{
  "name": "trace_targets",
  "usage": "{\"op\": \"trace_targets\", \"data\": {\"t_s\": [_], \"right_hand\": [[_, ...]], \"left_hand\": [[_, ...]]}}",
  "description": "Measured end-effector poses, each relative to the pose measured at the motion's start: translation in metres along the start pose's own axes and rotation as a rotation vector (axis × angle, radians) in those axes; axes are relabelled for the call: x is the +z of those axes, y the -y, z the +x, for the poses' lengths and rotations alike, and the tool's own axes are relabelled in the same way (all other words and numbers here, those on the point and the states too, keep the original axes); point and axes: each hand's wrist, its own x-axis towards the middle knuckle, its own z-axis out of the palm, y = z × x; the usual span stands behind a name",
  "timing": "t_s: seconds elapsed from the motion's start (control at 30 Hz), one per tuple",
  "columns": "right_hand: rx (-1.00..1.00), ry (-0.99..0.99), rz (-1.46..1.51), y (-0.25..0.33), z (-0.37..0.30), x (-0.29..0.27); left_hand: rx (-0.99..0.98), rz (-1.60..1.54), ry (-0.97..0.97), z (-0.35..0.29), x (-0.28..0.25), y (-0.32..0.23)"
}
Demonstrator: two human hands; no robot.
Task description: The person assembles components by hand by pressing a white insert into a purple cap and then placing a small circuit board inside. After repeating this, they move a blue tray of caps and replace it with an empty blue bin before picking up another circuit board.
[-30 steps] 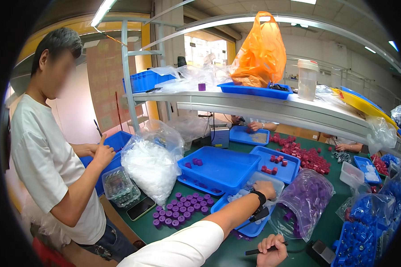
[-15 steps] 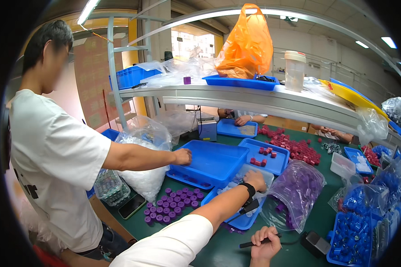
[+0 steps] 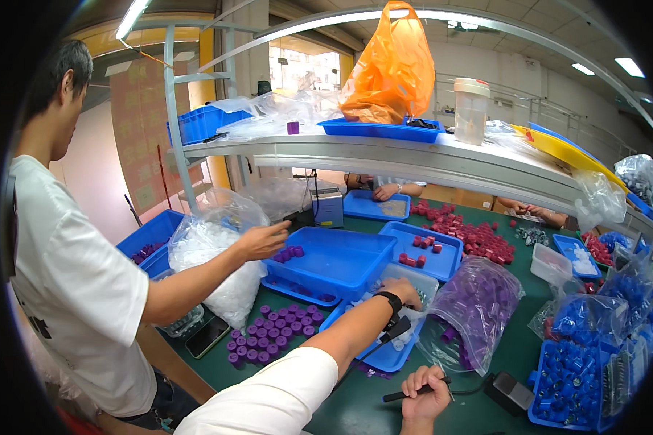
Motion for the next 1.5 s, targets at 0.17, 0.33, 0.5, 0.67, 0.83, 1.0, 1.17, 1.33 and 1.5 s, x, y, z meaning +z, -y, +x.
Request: {"op": "trace_targets", "data": {"t_s": [0.17, 0.33, 0.5, 0.67, 0.83, 1.0, 1.17, 1.33, 1.5], "right_hand": [[-0.012, -0.018, -0.014, 0.005, -0.001, -0.006], [0.022, 0.018, -0.018, -0.004, 0.001, 0.002], [0.015, -0.008, -0.029, -0.001, 0.002, -0.003], [-0.002, 0.016, -0.044, -0.002, 0.001, -0.003], [-0.005, 0.003, -0.022, -0.002, 0.001, -0.004], [0.004, 0.004, -0.022, 0.0, 0.001, -0.002], [-0.003, 0.02, -0.027, -0.002, 0.001, 0.001], [-0.02, 0.008, -0.031, 0.002, 0.001, -0.004], [0.002, 0.029, -0.018, -0.003, 0.0, 0.003]], "left_hand": [[0.243, 0.213, 0.178, 0.025, 0.001, -0.01], [0.234, 0.134, 0.064, 0.057, -0.007, 0.017], [0.332, 0.286, -0.055, 0.042, -0.004, 0.011], [0.347, 0.255, -0.102, 0.042, -0.006, 0.021], [0.361, 0.263, -0.115, 0.042, -0.009, 0.025], [0.334, 0.232, 0.06, 0.043, -0.014, 0.023], [0.275, 0.251, -0.022, 0.045, -0.008, 0.02], [0.321, 0.229, -0.054, 0.053, 0.001, 0.012], [0.237, 0.252, 0.156, 0.071, -0.005, 0.023]]}}
